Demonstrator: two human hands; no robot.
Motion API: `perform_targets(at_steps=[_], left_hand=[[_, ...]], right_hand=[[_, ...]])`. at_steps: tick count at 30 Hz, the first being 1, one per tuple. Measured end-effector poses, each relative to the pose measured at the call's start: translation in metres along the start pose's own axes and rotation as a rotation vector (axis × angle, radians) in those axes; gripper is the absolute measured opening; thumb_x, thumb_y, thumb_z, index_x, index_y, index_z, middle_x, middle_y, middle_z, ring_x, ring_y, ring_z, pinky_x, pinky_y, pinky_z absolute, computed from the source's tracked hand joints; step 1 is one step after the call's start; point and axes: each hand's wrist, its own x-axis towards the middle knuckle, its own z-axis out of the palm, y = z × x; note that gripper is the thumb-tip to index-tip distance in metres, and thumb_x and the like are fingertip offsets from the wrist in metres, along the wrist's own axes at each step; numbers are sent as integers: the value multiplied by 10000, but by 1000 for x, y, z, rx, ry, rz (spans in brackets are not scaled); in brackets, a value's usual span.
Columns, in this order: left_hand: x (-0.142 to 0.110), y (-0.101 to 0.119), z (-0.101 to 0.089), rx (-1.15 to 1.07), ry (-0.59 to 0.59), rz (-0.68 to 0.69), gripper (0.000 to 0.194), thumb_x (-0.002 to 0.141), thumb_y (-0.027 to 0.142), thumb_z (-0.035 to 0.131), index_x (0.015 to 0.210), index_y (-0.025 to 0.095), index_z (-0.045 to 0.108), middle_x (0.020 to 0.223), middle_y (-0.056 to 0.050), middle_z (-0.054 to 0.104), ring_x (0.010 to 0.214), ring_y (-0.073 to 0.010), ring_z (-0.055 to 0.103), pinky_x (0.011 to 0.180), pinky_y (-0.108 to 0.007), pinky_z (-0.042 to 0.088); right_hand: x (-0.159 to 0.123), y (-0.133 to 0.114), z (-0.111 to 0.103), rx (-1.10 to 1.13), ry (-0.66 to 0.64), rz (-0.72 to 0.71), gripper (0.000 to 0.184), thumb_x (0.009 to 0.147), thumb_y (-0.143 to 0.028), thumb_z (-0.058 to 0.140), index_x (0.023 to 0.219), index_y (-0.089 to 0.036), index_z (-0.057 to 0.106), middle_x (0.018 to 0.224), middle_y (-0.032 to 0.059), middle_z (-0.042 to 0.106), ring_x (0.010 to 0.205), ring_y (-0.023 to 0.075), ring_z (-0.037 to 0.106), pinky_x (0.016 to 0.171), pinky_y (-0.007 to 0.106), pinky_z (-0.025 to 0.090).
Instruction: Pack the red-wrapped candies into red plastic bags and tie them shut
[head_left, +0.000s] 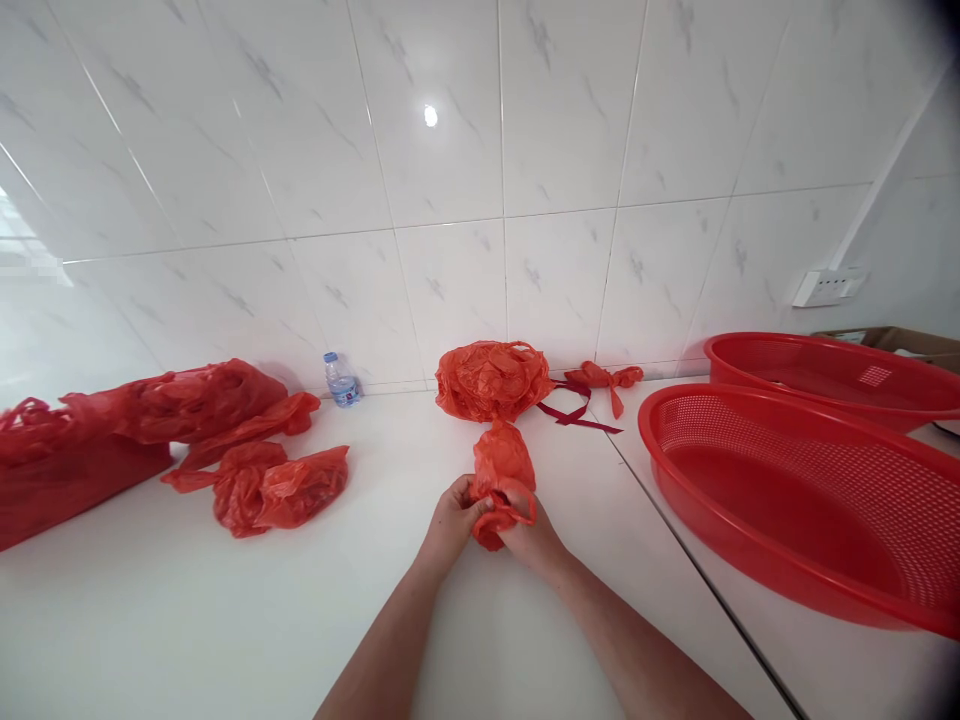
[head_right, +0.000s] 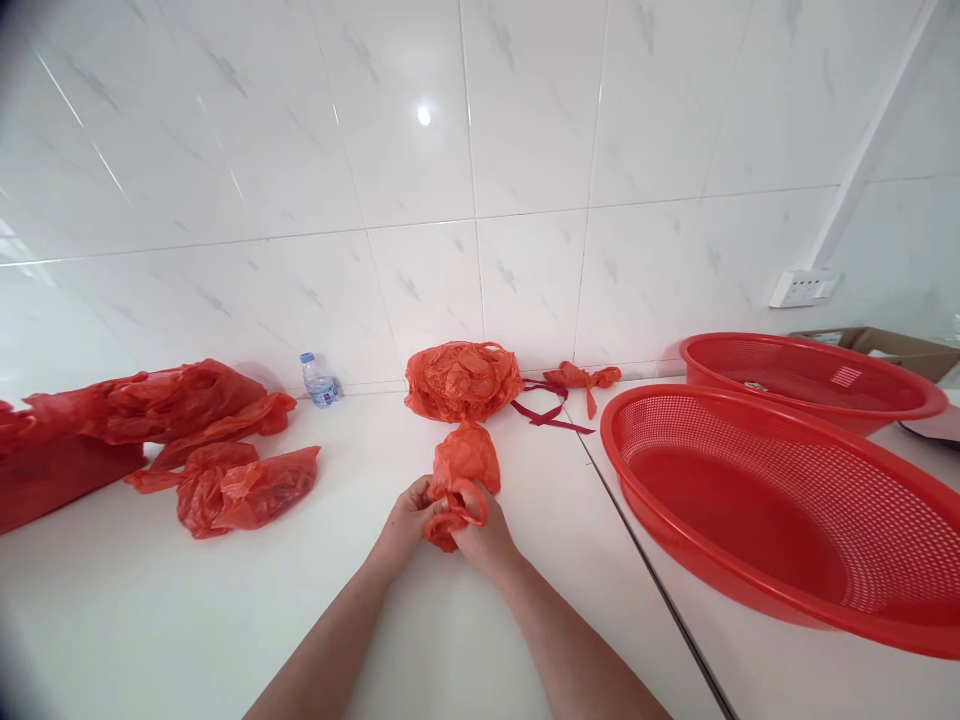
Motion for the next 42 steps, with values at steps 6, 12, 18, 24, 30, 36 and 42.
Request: perform_targets(at_steps=[6,12,18,24,30,36,42], left_hand=[[12,0,-22,-152,300,93,203,711,273,660,899,199,639,855,-27,664,721,-142,605,617,-249,480],[14,11,-54,-195,525,131,153,697,232,606,838,177,622,859,-55,640,739,-144,601,670,-265,503],[7,11,-46,39,697,205,504,578,80,645,1053,241,591,1177,-70,543,1125,-250,481,900,-359,418],[3,20,-27,503,497,403,474,529,36,654,953,248,680,1268,-66,526,1238,-302,386,949,-351,364],[3,12,-30,401,454,151,145,631,105,553,642,218,644,603,1,584,535,-143,459,484,-227,321],[4,9,-30,333,551,176,83,633,138,592,646,211,631,654,2,556,551,-134,432,481,-219,307],[3,13,-20,327,600,289,160,605,74,591,652,216,647,934,-37,565,834,-183,517,668,-237,396]], right_hand=[[15,7,-23,-34,129,-17,63,679,-224,529,721,-202,569,670,-30,587,631,134,518,560,239,412],[36,20,-65,205,495,150,209,612,-290,630,774,-186,550,742,0,609,580,113,508,518,239,411],[35,22,-70,304,421,136,189,625,-261,605,795,-182,578,750,-2,617,591,106,510,538,237,424],[36,17,-67,380,283,170,199,570,-282,672,714,-175,588,639,-8,604,548,126,511,505,250,414],[40,19,-80,409,463,183,355,635,-413,646,904,-195,567,833,40,632,686,176,591,567,280,466],[30,-6,-91,-78,829,-69,324,821,-444,470,1009,-193,551,1052,89,586,940,220,570,783,352,468],[-2,-40,-46,-576,522,-690,207,830,-186,474,982,-206,614,940,86,618,947,231,561,860,411,450]])
